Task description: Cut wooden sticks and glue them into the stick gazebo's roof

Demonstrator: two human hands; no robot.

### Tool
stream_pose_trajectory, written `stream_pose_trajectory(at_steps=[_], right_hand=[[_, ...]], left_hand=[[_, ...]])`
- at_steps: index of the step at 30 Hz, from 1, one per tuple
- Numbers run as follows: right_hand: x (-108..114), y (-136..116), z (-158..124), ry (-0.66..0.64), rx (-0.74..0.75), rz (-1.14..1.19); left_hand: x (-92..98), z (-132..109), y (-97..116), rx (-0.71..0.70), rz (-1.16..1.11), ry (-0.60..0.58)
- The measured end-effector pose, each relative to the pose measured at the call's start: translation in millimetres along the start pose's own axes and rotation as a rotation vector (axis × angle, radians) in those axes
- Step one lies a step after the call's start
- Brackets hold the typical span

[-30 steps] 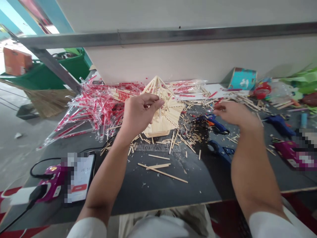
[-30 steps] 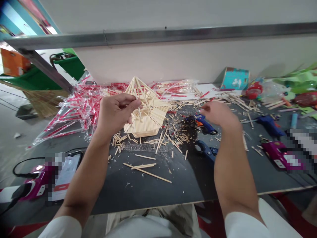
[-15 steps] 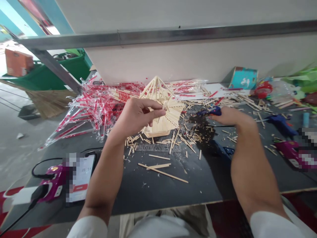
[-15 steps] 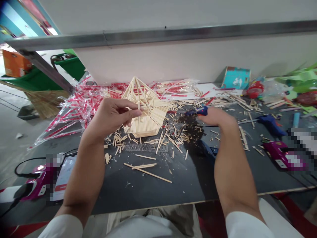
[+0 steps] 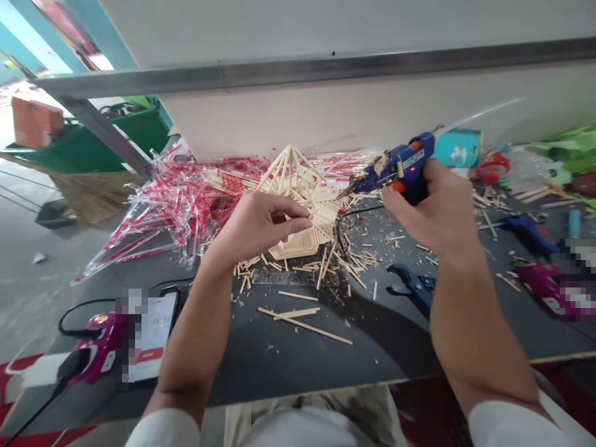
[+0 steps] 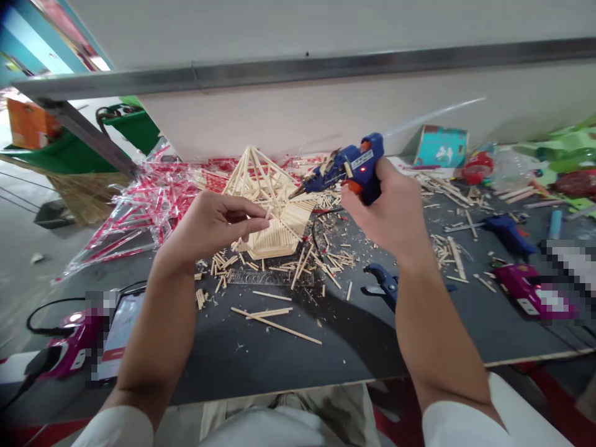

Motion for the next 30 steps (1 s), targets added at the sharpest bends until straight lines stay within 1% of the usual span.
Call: stream_pose_trajectory(at_steps=[2, 5, 9, 15, 19, 23, 30], right_hand=[[-1, -11, -2, -0.006, 0.041, -0.016], [-4, -17, -4, -0.014, 0.070, -0.030], [-8, -16, -4, -0.034, 0.075, -0.059], [-9, -17, -3, -0.060, 0.079, -0.081], [-11, -17, -3, -0.100, 0.077, -0.083], [-10, -15, -3, -0.100, 0.067, -0.080], [-14, -12, -3, -0.140, 0.064, -0.072]], left_hand=[[0.5, 1, 0, -0.009, -0.005, 0.009], [0.5, 2, 1, -0.029, -0.013, 0.015], [0.6, 2, 1, -0.041, -0.017, 0.001], [2.4, 2, 2, -0.034, 0.006, -0.002], [2.0, 2, 4, -0.027, 0.008, -0.002], [1.1, 2, 3, -0.018, -0.001, -0.017], [1.2, 2, 5, -0.047, 0.014, -0.033]])
Point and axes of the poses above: each hand's wrist, its own z-axis towards the middle knuckle, its own x-axis out of the back of the hand, y = z × x, the point moved 7 cm from there along z, towards the middle knuckle, and after that the axes turned 5 degrees about -z, right-handed, at the moved point
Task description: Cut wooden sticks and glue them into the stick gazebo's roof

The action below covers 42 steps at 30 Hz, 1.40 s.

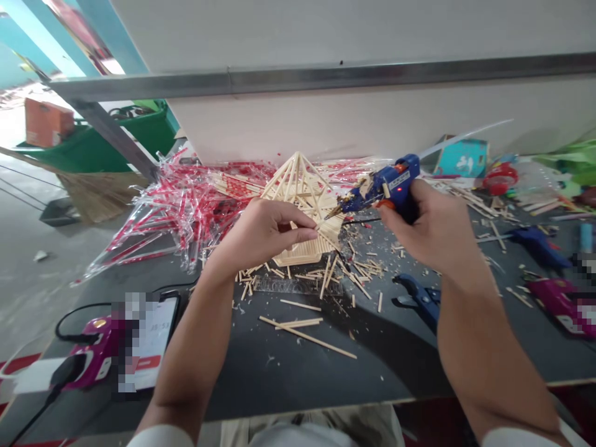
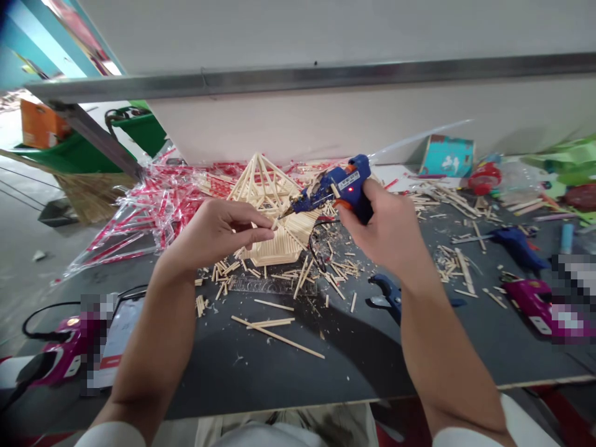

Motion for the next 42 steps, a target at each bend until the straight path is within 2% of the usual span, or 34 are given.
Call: stream_pose_trajectory(at_steps=[15, 23, 28, 33, 37, 42], right_hand=[[0, -1, 4, -0.003, 0.015, -0.003], [5, -4, 4, 0.072, 0.054, -0.078], [6, -1, 3, 0.135, -0.009, -0.093], [7, -13, 3, 0.221, 0.041, -0.097], [2, -25, 7, 0.196, 0.102, -0.124], [-3, -32, 19, 0.153, 0.168, -0.119]], left_hand=[[-0.1, 2, 0, -0.009, -0.013, -0.038], [3.3, 1, -1, 0.022, -0.010, -0.020], [15.1, -1, -5, 0.051, -0.028, 0.018], [34.2, -4, -15, 0.082, -0.045, 0.076], [44.8, -5, -19, 0.077, -0.077, 0.126], [47.2, -5, -21, 0.074, -0.122, 0.144]])
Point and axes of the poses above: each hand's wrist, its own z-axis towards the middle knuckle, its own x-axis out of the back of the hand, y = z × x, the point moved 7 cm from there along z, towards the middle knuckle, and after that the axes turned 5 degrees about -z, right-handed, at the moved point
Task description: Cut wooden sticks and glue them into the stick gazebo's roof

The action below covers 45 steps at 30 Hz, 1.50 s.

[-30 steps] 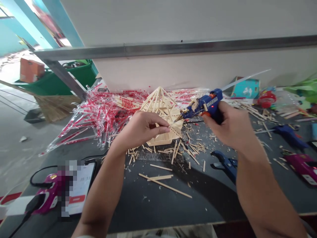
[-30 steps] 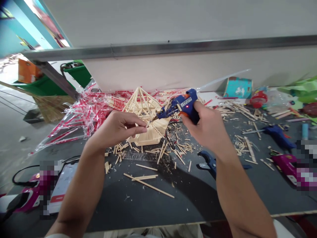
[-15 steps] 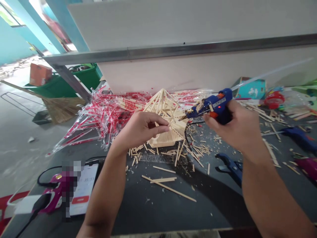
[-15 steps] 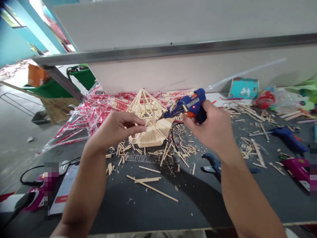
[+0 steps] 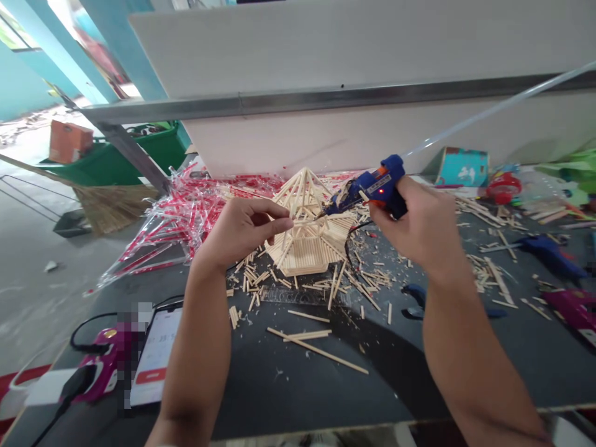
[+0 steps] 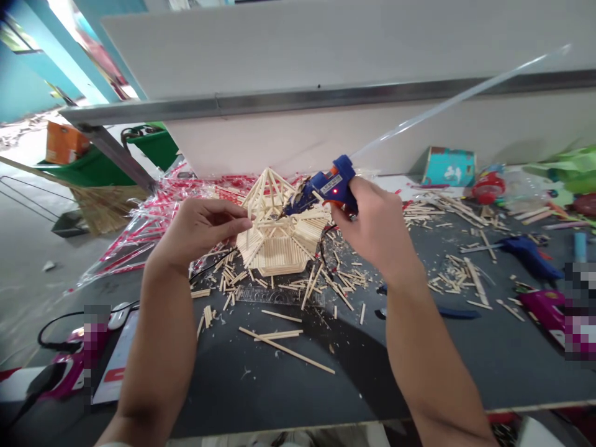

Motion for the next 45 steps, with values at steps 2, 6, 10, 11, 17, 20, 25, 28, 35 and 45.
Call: stream_pose_trajectory(at_steps=[2, 6, 10, 11, 17, 20, 25, 28, 35, 45], right_hand=[[-3, 0, 4, -0.018, 0.012, 0.019], [-6, -4, 5, -0.015, 0.053, 0.038], [-9, -5, 3, -0.029, 0.058, -0.005], [-9, -6, 2, -0.024, 0.064, -0.013], [-12, -5, 3, -0.022, 0.081, -0.019], [-13, -3, 2, -0.010, 0.079, -0.024], [-14, -5, 2, -0.022, 0.086, -0.017], [-13, -4, 2, -0.016, 0.065, -0.012], [-11, -4, 1, 0.009, 0.087, -0.021], [-11, -2, -2, 0.028, 0.077, -0.031]], left_hand=[[0.9, 0, -2, 0.009, -0.022, 0.000], [5.5, 1, -4, 0.021, -0.027, 0.019], [8.1, 1, -2, -0.006, -0.043, 0.026], [8.3, 1, -1, -0.015, -0.047, 0.024], [10.5, 1, -2, -0.007, -0.043, 0.038], [11.2, 2, -5, 0.005, -0.036, 0.036], [11.3, 2, -5, 0.001, -0.052, 0.034], [10.7, 2, -4, -0.001, -0.073, 0.029], [11.7, 1, -3, -0.003, -0.058, 0.032], [7.3, 2, 2, -0.088, -0.028, 0.034]])
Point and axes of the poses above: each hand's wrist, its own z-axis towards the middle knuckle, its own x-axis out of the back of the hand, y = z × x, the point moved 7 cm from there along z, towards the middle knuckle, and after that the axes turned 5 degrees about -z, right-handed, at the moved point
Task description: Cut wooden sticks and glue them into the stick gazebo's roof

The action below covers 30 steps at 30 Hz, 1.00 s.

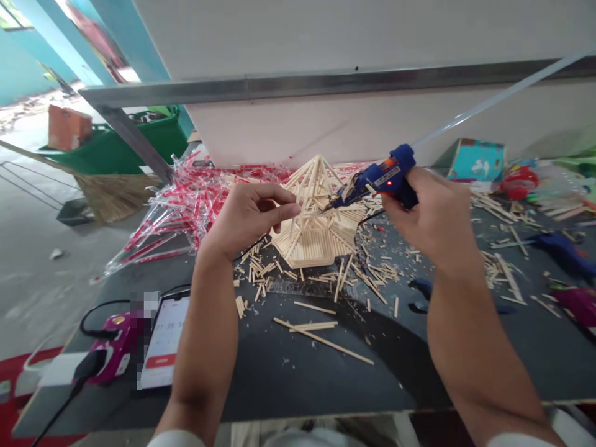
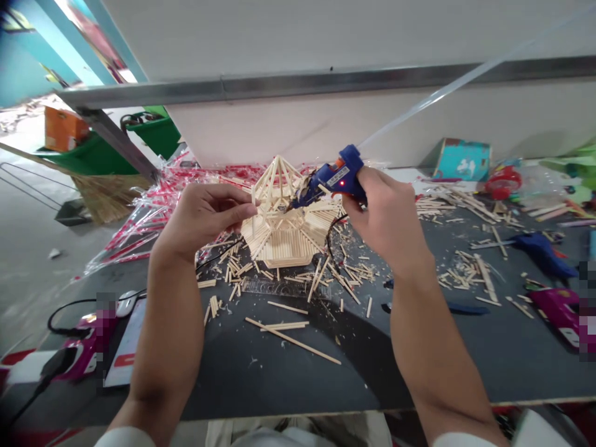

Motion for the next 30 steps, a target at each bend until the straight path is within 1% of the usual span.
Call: stream_pose_trajectory(at_steps=[5, 8, 17, 20, 23, 25, 27, 29, 30], right_hand=[[-5, 1, 0, -0.023, -0.011, -0.009], [-7, 3, 0, -0.047, -0.036, -0.001], [-6, 4, 2, -0.063, -0.077, -0.003], [-4, 2, 3, -0.046, -0.094, -0.012], [6, 3, 2, 0.019, -0.172, -0.020], [13, 12, 0, 0.046, -0.264, -0.008], [18, 31, -6, 0.048, -0.387, -0.012], [17, 60, -17, -0.010, -0.530, -0.053], [11, 76, -26, -0.083, -0.598, -0.084]], left_hand=[[-0.9, 2, -1, -0.045, -0.008, 0.023], [-3.1, 3, -2, -0.054, -0.008, 0.015], [-2.7, 4, -3, -0.083, 0.013, 0.006], [-2.8, 4, -4, -0.088, -0.013, 0.005], [-4.3, 4, -2, -0.092, -0.041, 0.017], [-5.3, 3, 1, -0.113, -0.065, 0.037], [-5.7, 3, 3, -0.119, -0.084, 0.065], [-6.1, 2, 4, -0.110, -0.100, 0.091], [-6.4, 3, 4, -0.104, -0.108, 0.103]])
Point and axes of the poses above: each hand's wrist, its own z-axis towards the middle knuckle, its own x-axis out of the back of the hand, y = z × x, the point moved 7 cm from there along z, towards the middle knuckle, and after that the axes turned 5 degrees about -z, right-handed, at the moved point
